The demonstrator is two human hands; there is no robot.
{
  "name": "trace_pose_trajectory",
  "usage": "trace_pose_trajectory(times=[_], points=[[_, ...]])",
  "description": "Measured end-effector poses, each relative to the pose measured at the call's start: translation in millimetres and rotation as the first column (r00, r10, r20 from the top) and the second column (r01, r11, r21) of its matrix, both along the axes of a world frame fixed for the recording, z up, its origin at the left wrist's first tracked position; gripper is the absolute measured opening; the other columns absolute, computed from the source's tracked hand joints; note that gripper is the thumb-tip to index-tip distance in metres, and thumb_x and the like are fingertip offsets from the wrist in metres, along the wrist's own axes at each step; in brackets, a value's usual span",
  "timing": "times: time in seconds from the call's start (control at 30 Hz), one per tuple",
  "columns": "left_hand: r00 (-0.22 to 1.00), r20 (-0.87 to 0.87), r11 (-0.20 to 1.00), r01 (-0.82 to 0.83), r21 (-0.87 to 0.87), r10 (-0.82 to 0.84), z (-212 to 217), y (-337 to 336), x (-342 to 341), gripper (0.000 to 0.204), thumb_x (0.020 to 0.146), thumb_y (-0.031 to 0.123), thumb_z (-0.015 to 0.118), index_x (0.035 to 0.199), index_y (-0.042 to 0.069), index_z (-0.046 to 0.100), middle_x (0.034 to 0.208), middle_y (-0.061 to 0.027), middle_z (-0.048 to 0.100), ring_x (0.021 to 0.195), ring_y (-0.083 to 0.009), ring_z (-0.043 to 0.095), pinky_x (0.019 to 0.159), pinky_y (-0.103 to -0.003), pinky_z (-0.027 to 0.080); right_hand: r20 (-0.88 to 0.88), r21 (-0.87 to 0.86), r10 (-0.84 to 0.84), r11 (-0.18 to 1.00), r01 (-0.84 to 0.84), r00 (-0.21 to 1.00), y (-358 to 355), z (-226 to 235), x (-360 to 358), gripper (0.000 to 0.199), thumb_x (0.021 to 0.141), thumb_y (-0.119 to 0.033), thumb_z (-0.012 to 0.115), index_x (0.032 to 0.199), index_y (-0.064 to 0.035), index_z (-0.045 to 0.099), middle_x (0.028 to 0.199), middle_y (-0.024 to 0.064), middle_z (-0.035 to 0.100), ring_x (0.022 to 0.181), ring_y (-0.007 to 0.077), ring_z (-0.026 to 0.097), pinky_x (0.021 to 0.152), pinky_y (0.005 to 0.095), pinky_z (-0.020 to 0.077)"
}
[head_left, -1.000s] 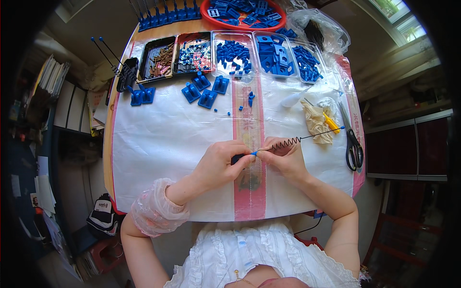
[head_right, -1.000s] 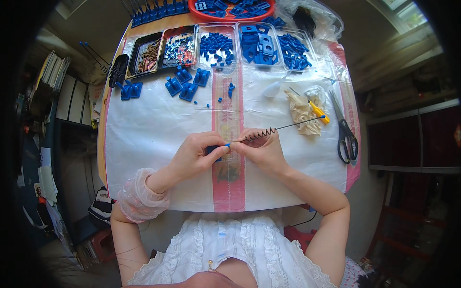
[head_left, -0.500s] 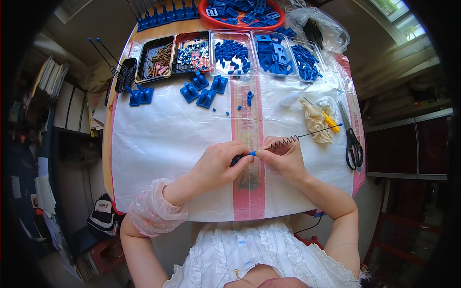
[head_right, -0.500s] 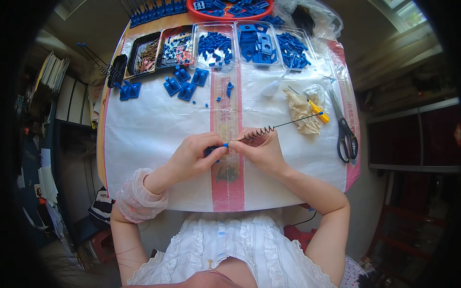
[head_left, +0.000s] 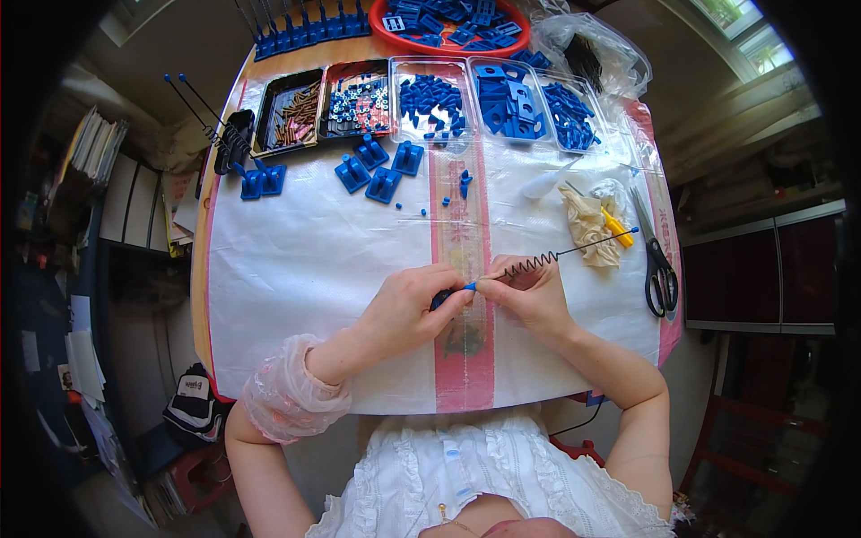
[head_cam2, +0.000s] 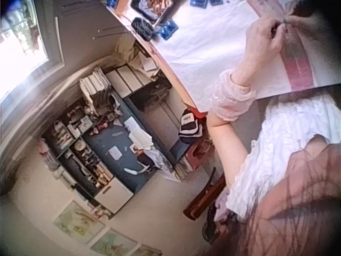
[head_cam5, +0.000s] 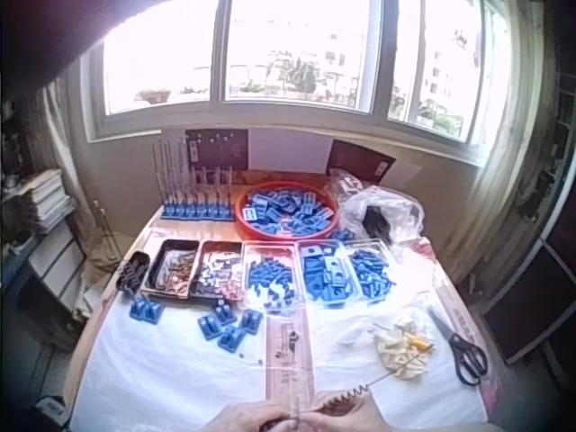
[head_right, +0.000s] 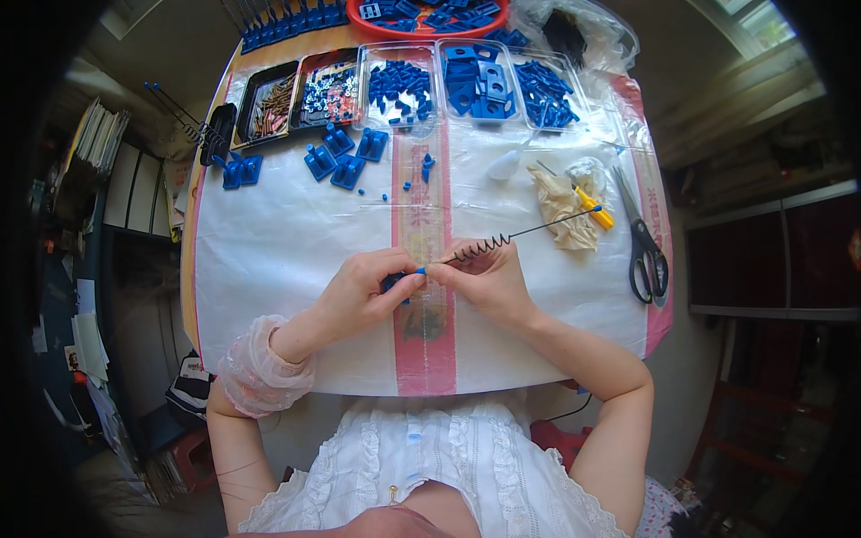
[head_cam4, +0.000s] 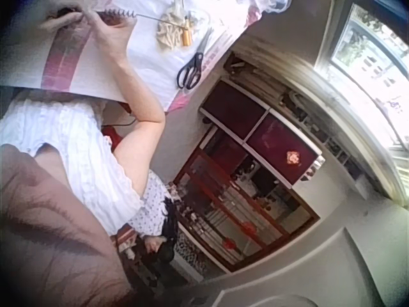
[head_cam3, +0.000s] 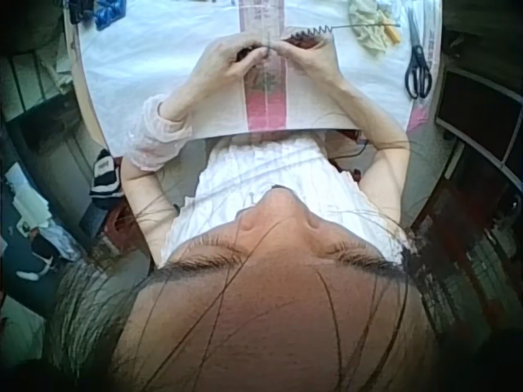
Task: Manually assemble plastic components with a soldering iron or heat tool.
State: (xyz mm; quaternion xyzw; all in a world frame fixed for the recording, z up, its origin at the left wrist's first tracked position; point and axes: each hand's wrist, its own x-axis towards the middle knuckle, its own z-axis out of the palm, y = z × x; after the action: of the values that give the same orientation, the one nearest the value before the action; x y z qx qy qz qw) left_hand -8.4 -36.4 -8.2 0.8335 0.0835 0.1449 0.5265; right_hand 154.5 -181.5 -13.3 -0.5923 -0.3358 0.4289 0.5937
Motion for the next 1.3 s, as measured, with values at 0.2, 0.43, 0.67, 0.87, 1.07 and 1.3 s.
trace_pose_trajectory(times=[0.2, 0.43, 0.67, 0.87, 1.07, 1.3], points=[[1.000, 0.004, 1.000, 0.010, -0.004, -0.010, -0.2, 1.0, -0.4, 0.011, 0.093, 0.011, 0.064, 0.094, 0.001, 0.067, 0.077, -0.0108, 0.062, 0.061, -0.0202, 0.057, 0.056, -0.031, 0.044, -0.016, -0.020, 0.011, 1.000, -0.012, 1.000, 0.4, -0.1, 1.6, 0.003, 0.084, 0.000, 0.075, 0.082, -0.0005, 0.073, 0.081, 0.0027, 0.071, 0.075, 0.0068, 0.065, 0.069, 0.0223, 0.0529], [1.000, -0.013, 1.000, -0.018, 0.000, 0.018, 1.3, -0.3, 0.1, 0.012, 0.092, 0.012, 0.064, 0.093, 0.001, 0.068, 0.076, -0.0098, 0.062, 0.060, -0.0191, 0.056, 0.056, -0.031, 0.043, -0.033, 0.014, 0.015, 1.000, -0.014, 0.999, 1.5, 4.1, -0.3, 0.002, 0.085, 0.001, 0.074, 0.084, -0.0003, 0.073, 0.081, 0.0027, 0.071, 0.077, 0.0075, 0.066, 0.070, 0.0226, 0.0533], [0.999, -0.018, 1.000, -0.029, 0.002, 0.029, 0.6, -1.0, 0.7, 0.012, 0.092, 0.012, 0.065, 0.092, 0.000, 0.068, 0.074, -0.0096, 0.061, 0.060, -0.0186, 0.056, 0.055, -0.031, 0.043, -0.054, 0.011, 0.007, 1.000, -0.007, 0.999, -0.4, -0.1, 0.1, 0.004, 0.084, 0.002, 0.075, 0.084, -0.0002, 0.071, 0.082, 0.0024, 0.071, 0.078, 0.0073, 0.066, 0.071, 0.0224, 0.0538], [1.000, 0.021, 0.999, 0.003, -0.032, -0.002, -4.3, 0.7, 0.7, 0.013, 0.094, 0.012, 0.064, 0.093, 0.000, 0.068, 0.075, -0.0093, 0.061, 0.061, -0.0181, 0.057, 0.057, -0.030, 0.044, -0.052, -0.028, 0.007, 1.000, -0.009, 0.999, -0.8, 0.6, 1.5, 0.004, 0.084, 0.001, 0.075, 0.085, 0.0006, 0.071, 0.083, 0.0036, 0.071, 0.079, 0.0077, 0.067, 0.072, 0.0231, 0.0544], [1.000, -0.005, 0.997, 0.018, -0.071, -0.018, -1.9, 2.2, 0.4, 0.015, 0.095, 0.013, 0.062, 0.093, 0.000, 0.067, 0.075, -0.0083, 0.060, 0.063, -0.0168, 0.057, 0.058, -0.030, 0.043, -0.074, 0.013, 0.010, 1.000, -0.009, 0.997, -1.2, -3.7, 1.7, 0.006, 0.084, 0.000, 0.077, 0.087, 0.0011, 0.072, 0.084, 0.0043, 0.072, 0.079, 0.0082, 0.067, 0.071, 0.0230, 0.0546], [0.998, -0.064, 0.994, -0.008, -0.108, 0.001, 0.9, 1.4, -0.1, 0.016, 0.094, 0.015, 0.064, 0.090, -0.001, 0.069, 0.074, -0.0073, 0.061, 0.063, -0.0142, 0.057, 0.057, -0.029, 0.043, -0.053, 0.002, 0.010, 1.000, -0.010, 0.999, -1.4, -2.4, 1.2, 0.006, 0.084, 0.000, 0.077, 0.086, 0.0011, 0.071, 0.084, 0.0041, 0.072, 0.079, 0.0079, 0.067, 0.071, 0.0228, 0.0546]])
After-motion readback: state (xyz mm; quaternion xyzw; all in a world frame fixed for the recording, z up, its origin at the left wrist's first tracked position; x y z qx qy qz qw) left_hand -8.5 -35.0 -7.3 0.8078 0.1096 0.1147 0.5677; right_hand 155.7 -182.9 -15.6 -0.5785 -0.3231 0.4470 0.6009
